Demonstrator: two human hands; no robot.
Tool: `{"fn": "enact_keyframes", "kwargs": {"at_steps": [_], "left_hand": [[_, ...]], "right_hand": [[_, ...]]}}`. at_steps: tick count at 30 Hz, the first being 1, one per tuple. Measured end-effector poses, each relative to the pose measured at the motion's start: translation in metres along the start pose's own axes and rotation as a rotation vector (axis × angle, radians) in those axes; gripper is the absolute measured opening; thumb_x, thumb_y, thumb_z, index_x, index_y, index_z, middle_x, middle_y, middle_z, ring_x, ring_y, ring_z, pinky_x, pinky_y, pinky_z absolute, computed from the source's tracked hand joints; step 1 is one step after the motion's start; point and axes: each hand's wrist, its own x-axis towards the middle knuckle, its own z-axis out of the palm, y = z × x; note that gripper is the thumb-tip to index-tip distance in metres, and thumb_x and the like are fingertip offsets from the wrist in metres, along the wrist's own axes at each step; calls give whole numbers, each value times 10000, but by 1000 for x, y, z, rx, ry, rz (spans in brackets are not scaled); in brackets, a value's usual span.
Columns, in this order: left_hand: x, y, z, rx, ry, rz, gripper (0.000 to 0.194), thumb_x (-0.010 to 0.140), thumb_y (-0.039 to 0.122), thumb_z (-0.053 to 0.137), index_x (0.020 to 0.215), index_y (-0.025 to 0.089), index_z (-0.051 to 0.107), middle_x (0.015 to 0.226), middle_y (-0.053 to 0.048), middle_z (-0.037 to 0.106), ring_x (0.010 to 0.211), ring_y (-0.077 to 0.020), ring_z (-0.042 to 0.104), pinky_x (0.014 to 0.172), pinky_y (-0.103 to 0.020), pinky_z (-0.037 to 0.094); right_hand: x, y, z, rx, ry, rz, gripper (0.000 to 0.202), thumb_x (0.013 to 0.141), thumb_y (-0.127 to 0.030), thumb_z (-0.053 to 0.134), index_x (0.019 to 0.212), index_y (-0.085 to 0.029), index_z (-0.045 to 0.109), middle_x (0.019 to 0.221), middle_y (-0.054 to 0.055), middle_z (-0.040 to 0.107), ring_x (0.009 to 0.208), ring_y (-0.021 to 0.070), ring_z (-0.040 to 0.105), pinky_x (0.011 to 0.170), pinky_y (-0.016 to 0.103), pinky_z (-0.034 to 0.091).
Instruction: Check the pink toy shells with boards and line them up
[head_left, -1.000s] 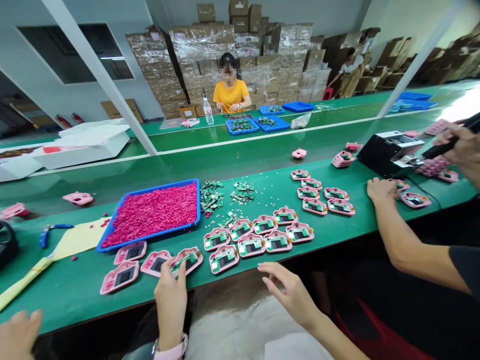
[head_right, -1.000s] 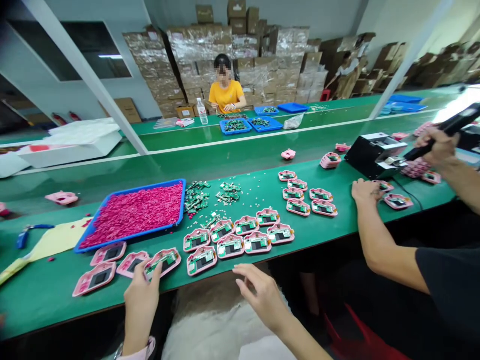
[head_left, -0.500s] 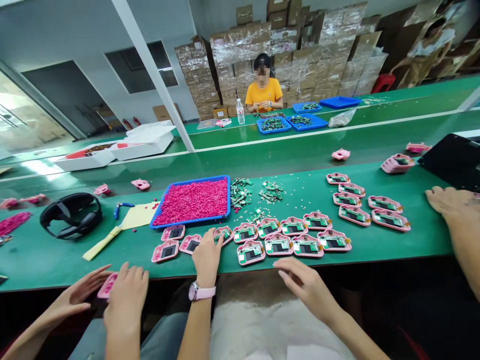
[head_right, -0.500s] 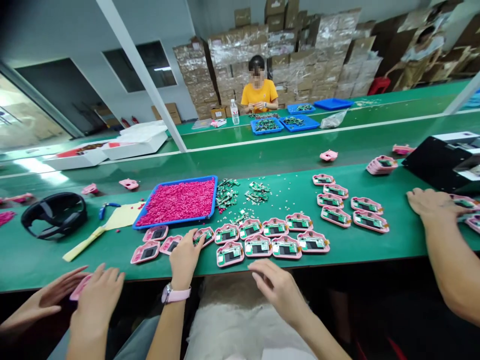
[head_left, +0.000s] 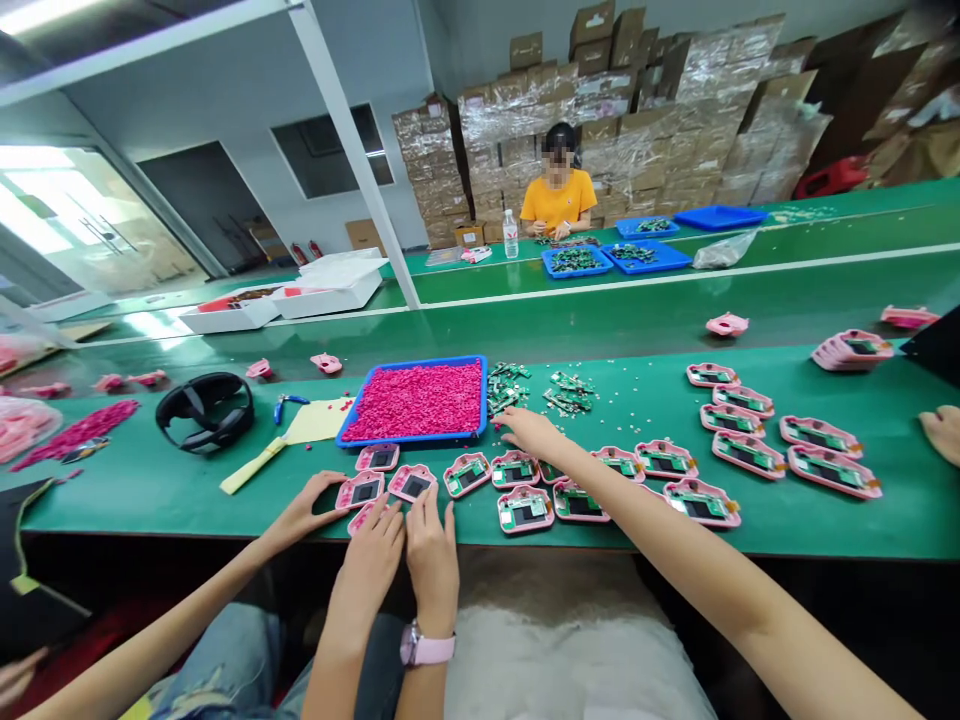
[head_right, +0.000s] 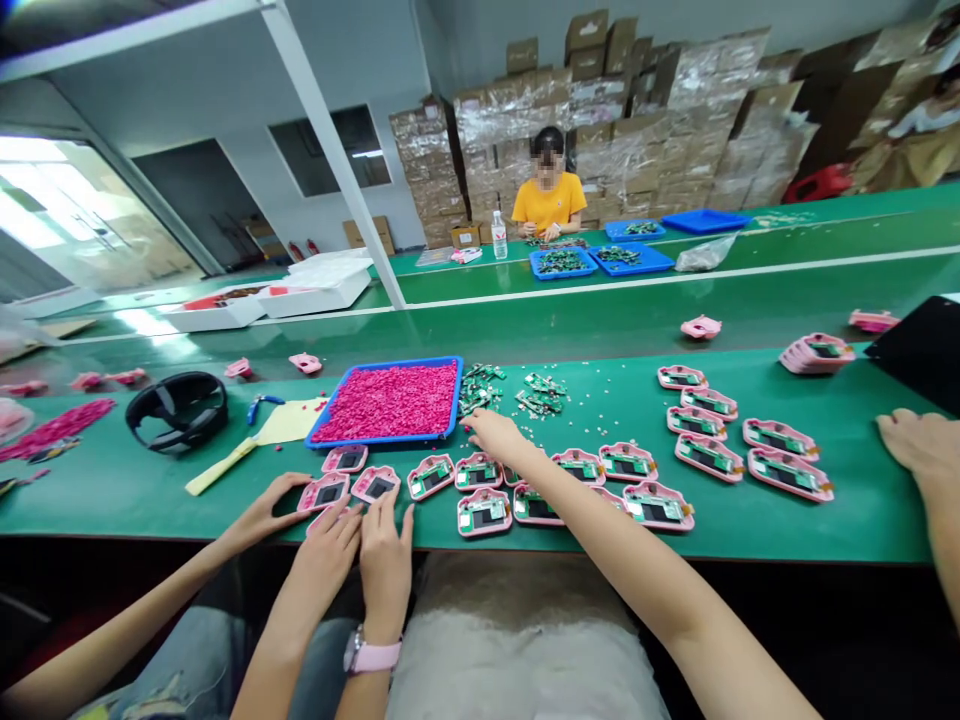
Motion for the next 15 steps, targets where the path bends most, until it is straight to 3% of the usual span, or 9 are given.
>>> {"fn": "enact_keyframes", "kwargs": {"at_steps": [5, 7, 10, 13, 15], "left_hand": [[9, 13, 1, 24, -12, -30, 431, 851, 60, 390, 1146, 174, 682, 1279, -120, 671, 1257, -246, 582, 1122, -450, 441], [14, 17, 1, 17, -13, -49, 344, 919, 181, 476, 1231, 197, 620, 1304, -109, 646, 1218, -235, 602, 1065, -456, 480], [21, 12, -4, 1, -14, -60, 366, 909, 356, 584, 1241, 202, 588, 1308, -95, 621, 1177, -230, 606, 1008, -487, 497], [34, -8, -16, -9, 6, -66, 224, 895, 190, 568, 1087, 152, 677, 1244, -116, 667, 1253, -262, 562, 1096, -516, 420], [49, -22, -25, -23, 34, -73, 244, 883, 92, 498, 986, 135, 715, 1175, -133, 701, 1263, -267, 558, 1138, -488, 378]], "right_hand": [[25, 1, 12, 63, -7, -12, 211, 879, -118, 587, 973, -184, 764, 1077, 88, 679, 935, 192, 652, 751, 235, 469], [26, 2, 12, 117, 5, -11, 138, 854, -141, 631, 862, -161, 768, 1023, 94, 698, 904, 198, 658, 758, 247, 473], [19, 4, 10, 232, 42, -8, 87, 821, -140, 667, 831, -161, 751, 932, 82, 734, 860, 198, 674, 781, 272, 490], [-2, 7, 9, 375, 80, -8, 105, 828, -174, 657, 902, -169, 731, 879, 55, 753, 797, 174, 689, 756, 273, 517], [-23, 7, 9, 455, 100, -7, 134, 834, -245, 660, 925, -165, 717, 874, 51, 756, 781, 168, 697, 726, 270, 534]]}}
